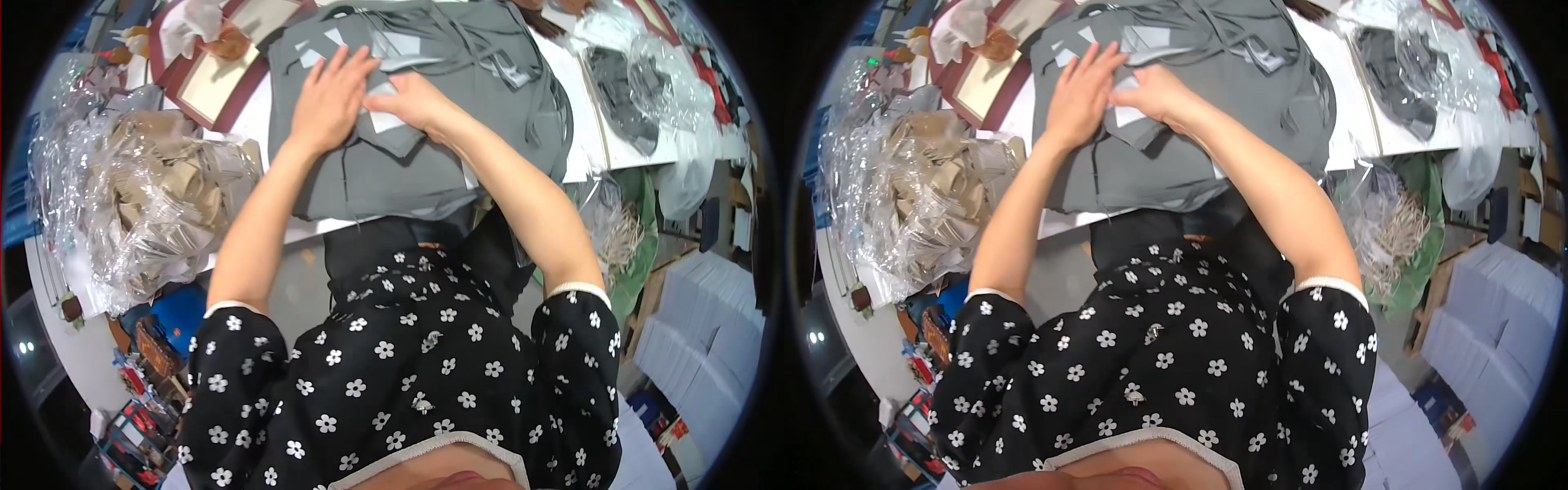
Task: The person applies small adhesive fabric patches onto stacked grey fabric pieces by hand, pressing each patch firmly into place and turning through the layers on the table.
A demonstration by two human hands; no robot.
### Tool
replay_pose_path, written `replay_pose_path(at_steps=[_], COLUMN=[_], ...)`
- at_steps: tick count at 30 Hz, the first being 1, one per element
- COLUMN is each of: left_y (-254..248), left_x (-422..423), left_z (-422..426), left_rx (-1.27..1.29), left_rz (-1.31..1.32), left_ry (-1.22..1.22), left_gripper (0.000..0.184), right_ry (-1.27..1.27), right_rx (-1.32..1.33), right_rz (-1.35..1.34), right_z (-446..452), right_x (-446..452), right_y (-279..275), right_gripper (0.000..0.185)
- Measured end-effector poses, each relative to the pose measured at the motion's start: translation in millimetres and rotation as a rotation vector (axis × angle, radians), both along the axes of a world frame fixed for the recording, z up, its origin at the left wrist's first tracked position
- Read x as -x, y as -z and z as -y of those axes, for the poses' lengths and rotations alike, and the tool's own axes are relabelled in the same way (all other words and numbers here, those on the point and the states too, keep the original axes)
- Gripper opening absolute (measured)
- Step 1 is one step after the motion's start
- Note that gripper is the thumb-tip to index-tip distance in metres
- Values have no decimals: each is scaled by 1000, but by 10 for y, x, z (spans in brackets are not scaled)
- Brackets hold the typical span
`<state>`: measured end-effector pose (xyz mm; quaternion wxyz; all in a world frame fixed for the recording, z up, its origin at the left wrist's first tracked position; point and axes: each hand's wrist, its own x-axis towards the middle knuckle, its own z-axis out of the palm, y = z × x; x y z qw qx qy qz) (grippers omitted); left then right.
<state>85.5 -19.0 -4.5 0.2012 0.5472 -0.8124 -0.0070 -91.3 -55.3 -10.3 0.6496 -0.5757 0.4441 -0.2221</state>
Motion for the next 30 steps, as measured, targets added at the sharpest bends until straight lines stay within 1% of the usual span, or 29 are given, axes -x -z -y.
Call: replay_pose_path(at_steps=[1, 4, 5, 8, 9, 12, 13, 15, 16, 17, 18, 19, 20, 22, 23, 24, 25, 26, 28, 30], left_y=[-6, -30, -37, -18, -10, 89, 114, 93, 22, 202, 194, 198, 228, -19, -70, -122, -237, -326, -442, -655], left_x=[-6, 8, 23, 55, 54, 70, 68, 114, 120, -34, -66, -109, -172, 68, 92, 106, 141, 180, 285, 446], left_z=[-13, -11, 9, 30, 40, 68, 95, -26, 6, 164, 134, 102, 137, 18, 13, 8, -17, -57, -129, -261], left_rx=[-29, -78, -86, -77, -74, 71, 85, 106, 142, 24, -73, -162, -57, 78, 184, 283, 254, 219, -442, -958], left_rz=[-16, -17, -12, 20, 57, 342, 390, 398, 399, 323, 164, 0, 322, -35, -69, -106, -118, -136, -768, -1053], left_ry=[14, 20, 18, -17, -21, -57, -56, -1, 20, 116, 114, 108, 36, -54, -85, -111, -136, -163, -183, -55], left_gripper=[38, 41, 43, 45, 45, 46, 53, 59, 61, 70, 68, 66, 62, 52, 45, 38, 33, 30, 51, 80], right_ry=[-25, -88, -89, -15, 18, -286, -275, -227, -153, -83, -18, 28, 70, 130, 153, 193, 224, 274, 358, 359], right_rx=[-16, -98, -136, -199, -133, 11, 67, 185, 178, 175, 174, 239, 198, 151, 140, 30, 35, -58, -267, -306], right_rz=[88, 106, 101, 196, 156, 190, 193, 192, 231, 270, 312, 337, 308, 291, 298, 334, 339, 457, 679, 679], right_z=[-19, 6, 11, 7, -56, -348, -458, -639, -633, -598, -550, -488, -480, -470, -458, -494, -467, -461, -481, -477], right_x=[35, 157, 186, 246, 299, 455, 497, 605, 679, 757, 828, 887, 972, 1109, 1152, 1183, 1208, 1209, 1205, 1216], right_y=[-91, -223, -252, -141, -276, -520, -649, -904, -927, -946, -963, -923, -908, -881, -845, -891, -801, -801, -813, -765], right_gripper=[36, 36, 36, 35, 34, 33, 32, 29, 31, 33, 36, 32, 30, 27, 25, 23, 26, 27, 31, 32])
